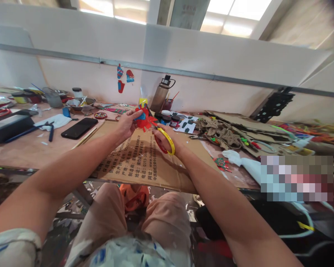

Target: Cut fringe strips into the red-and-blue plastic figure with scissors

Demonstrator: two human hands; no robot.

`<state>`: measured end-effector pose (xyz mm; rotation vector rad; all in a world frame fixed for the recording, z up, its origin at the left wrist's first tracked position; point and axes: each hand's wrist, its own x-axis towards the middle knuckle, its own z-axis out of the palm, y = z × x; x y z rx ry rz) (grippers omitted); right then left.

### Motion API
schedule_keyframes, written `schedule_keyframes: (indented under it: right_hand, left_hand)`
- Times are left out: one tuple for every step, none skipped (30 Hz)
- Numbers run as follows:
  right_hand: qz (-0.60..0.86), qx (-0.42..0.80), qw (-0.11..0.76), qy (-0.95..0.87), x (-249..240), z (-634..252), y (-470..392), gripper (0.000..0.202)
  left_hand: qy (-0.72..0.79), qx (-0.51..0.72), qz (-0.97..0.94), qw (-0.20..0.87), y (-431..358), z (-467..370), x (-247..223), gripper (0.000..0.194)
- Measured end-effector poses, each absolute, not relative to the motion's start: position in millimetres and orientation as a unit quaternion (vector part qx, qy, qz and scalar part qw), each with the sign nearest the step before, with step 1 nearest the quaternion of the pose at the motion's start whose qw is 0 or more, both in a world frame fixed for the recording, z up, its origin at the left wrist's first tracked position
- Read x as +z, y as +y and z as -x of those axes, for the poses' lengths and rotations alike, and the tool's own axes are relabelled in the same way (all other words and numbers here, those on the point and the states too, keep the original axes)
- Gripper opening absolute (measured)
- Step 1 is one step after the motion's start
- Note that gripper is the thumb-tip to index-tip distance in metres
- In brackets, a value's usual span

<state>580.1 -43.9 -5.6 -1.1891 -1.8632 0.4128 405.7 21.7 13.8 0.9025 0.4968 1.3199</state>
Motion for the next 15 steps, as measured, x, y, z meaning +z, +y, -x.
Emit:
schedule_keyframes:
  right_hand:
    - [0.477,0.160,0.430,-0.749,-5,-580,-44,0.024]
    - [0.477,0.158,0.429,-0.751,-5,-579,-44,0.024]
    - [0.477,0.164,0.427,-0.751,-5,-579,-45,0.024]
    - [0.479,0.180,0.428,-0.745,-5,-578,-45,0.025]
    - [0.482,0.207,0.427,-0.736,-5,-577,-46,0.025]
    - [0.485,0.239,0.425,-0.726,-5,-576,-47,0.026]
    - [0.488,0.270,0.420,-0.716,-5,-575,-48,0.027]
    - [0.490,0.296,0.415,-0.707,-5,-575,-49,0.027]
    - [0.491,0.312,0.411,-0.702,-5,-574,-50,0.028]
    - [0.490,0.318,0.410,-0.701,-4,-574,-51,0.028]
    - [0.487,0.317,0.412,-0.702,-4,-574,-52,0.027]
    - [0.485,0.310,0.419,-0.703,-4,-574,-53,0.027]
    - [0.480,0.302,0.425,-0.705,-4,-574,-54,0.026]
    - [0.475,0.296,0.429,-0.708,-4,-575,-54,0.024]
    - [0.471,0.293,0.431,-0.711,-4,-575,-55,0.023]
  left_hand:
    - [0.220,0.587,-0.398,0.670,22,-406,14,0.017]
    - [0.219,0.589,-0.396,0.670,22,-406,14,0.016]
    - [0.219,0.592,-0.393,0.669,23,-407,13,0.015]
    - [0.219,0.595,-0.391,0.668,24,-407,12,0.016]
    - [0.220,0.596,-0.390,0.667,25,-407,11,0.017]
    - [0.222,0.594,-0.392,0.666,26,-407,9,0.019]
    - [0.223,0.590,-0.397,0.667,28,-408,8,0.020]
    - [0.224,0.584,-0.402,0.669,29,-408,6,0.021]
    - [0.226,0.577,-0.407,0.671,29,-408,5,0.021]
    - [0.228,0.572,-0.411,0.672,29,-408,4,0.022]
    - [0.229,0.569,-0.415,0.672,29,-409,4,0.022]
    - [0.228,0.568,-0.417,0.671,28,-409,4,0.023]
    - [0.225,0.569,-0.420,0.670,27,-409,5,0.024]
    - [0.222,0.570,-0.424,0.668,26,-408,6,0.026]
    - [0.219,0.571,-0.427,0.666,25,-408,7,0.027]
